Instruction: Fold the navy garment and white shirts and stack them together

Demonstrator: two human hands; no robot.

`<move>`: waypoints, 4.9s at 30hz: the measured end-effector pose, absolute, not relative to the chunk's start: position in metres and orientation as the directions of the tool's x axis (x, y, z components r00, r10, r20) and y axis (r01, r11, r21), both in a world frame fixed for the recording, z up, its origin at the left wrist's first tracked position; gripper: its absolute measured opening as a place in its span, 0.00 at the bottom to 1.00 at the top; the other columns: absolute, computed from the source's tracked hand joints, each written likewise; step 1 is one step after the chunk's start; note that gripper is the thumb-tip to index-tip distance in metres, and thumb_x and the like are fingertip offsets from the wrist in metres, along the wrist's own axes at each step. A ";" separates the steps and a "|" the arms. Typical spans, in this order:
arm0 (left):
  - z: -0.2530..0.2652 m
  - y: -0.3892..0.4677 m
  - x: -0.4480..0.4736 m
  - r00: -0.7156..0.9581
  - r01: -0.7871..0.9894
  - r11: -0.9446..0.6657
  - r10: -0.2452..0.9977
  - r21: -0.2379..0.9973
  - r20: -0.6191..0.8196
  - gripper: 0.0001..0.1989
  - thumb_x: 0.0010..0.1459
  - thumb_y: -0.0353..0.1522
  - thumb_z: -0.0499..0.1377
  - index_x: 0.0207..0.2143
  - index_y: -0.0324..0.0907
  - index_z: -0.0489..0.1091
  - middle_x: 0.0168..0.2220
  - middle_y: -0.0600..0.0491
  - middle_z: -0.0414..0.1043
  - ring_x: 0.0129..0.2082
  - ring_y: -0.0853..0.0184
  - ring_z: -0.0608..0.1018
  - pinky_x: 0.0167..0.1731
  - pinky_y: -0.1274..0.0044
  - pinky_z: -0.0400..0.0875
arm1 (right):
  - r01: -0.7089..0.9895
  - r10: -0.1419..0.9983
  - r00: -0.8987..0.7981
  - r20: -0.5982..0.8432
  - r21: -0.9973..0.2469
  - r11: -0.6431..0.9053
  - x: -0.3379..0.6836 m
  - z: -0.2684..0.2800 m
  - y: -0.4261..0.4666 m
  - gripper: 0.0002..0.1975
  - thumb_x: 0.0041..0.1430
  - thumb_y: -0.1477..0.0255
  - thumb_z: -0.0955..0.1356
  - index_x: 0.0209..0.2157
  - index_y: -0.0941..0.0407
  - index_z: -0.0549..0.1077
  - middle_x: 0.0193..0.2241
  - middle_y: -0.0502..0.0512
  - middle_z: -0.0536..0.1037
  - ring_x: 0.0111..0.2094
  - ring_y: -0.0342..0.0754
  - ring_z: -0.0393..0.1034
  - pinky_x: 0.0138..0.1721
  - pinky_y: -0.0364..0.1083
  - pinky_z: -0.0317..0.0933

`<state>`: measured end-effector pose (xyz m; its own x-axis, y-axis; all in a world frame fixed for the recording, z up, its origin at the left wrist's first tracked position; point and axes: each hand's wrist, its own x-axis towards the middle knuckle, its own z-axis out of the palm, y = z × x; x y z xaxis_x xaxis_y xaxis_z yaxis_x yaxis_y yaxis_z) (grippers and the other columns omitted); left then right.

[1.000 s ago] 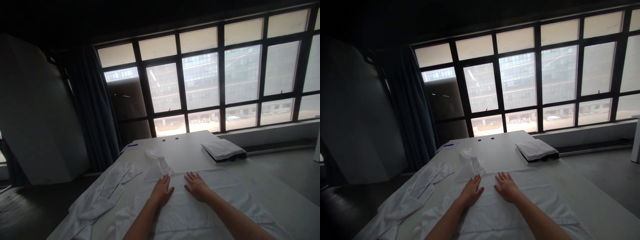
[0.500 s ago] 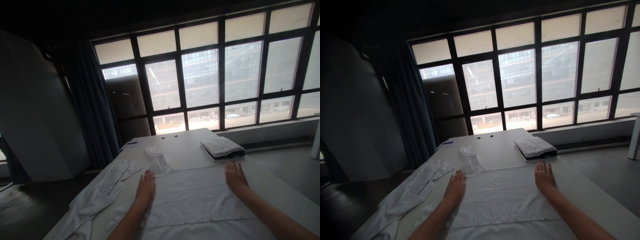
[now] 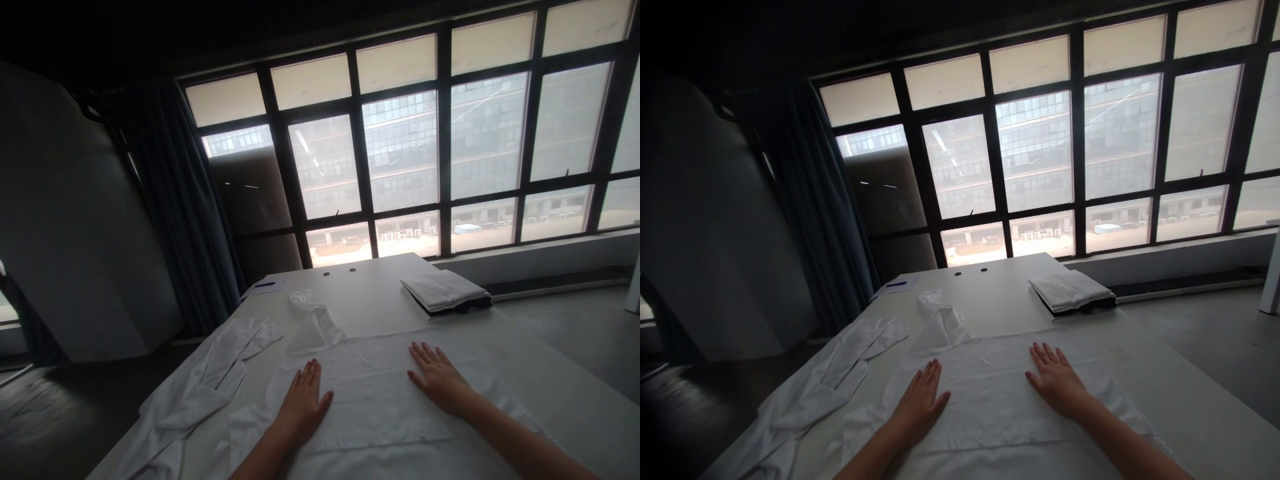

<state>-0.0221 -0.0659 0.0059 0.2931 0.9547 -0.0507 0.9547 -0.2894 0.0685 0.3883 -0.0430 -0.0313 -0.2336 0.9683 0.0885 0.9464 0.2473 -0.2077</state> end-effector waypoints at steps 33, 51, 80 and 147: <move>0.006 -0.090 -0.125 -0.028 0.997 0.047 0.960 -0.060 0.280 0.18 0.66 0.37 0.43 0.38 0.42 0.71 0.43 0.44 0.75 0.44 0.55 0.75 0.43 0.68 0.64 | 0.959 0.921 -0.073 0.382 -0.227 0.170 0.507 -0.057 -0.048 0.32 0.57 0.78 0.57 0.63 0.57 0.67 0.63 0.63 0.70 0.48 0.57 0.77 0.48 0.52 0.72; 0.031 -0.016 -0.139 -0.040 0.988 0.089 0.937 -0.125 0.348 0.21 0.70 0.30 0.40 0.51 0.36 0.71 0.47 0.38 0.75 0.50 0.49 0.75 0.51 0.60 0.63 | 0.994 0.929 -0.105 0.356 -0.003 0.113 0.438 -0.001 0.023 0.28 0.58 0.80 0.58 0.57 0.61 0.73 0.66 0.68 0.63 0.57 0.64 0.68 0.52 0.60 0.65; -0.013 -0.122 -0.118 -0.028 0.999 0.030 0.999 -0.031 0.044 0.37 0.65 0.56 0.46 0.71 0.54 0.51 0.73 0.50 0.43 0.72 0.50 0.49 0.66 0.52 0.43 | 0.990 0.983 -0.004 0.181 -0.136 0.029 0.409 -0.079 -0.095 0.34 0.64 0.46 0.57 0.68 0.40 0.60 0.71 0.51 0.53 0.71 0.71 0.42 0.62 0.80 0.33; 0.083 -0.092 -0.073 0.498 0.715 -0.287 0.850 0.638 -0.176 0.43 0.48 0.33 0.67 0.67 0.55 0.58 0.68 0.53 0.57 0.66 0.53 0.60 0.63 0.66 0.59 | 0.719 0.825 -0.558 0.094 -0.441 0.537 0.197 0.052 -0.027 0.25 0.47 0.84 0.65 0.48 0.54 0.74 0.48 0.61 0.75 0.50 0.55 0.70 0.48 0.49 0.58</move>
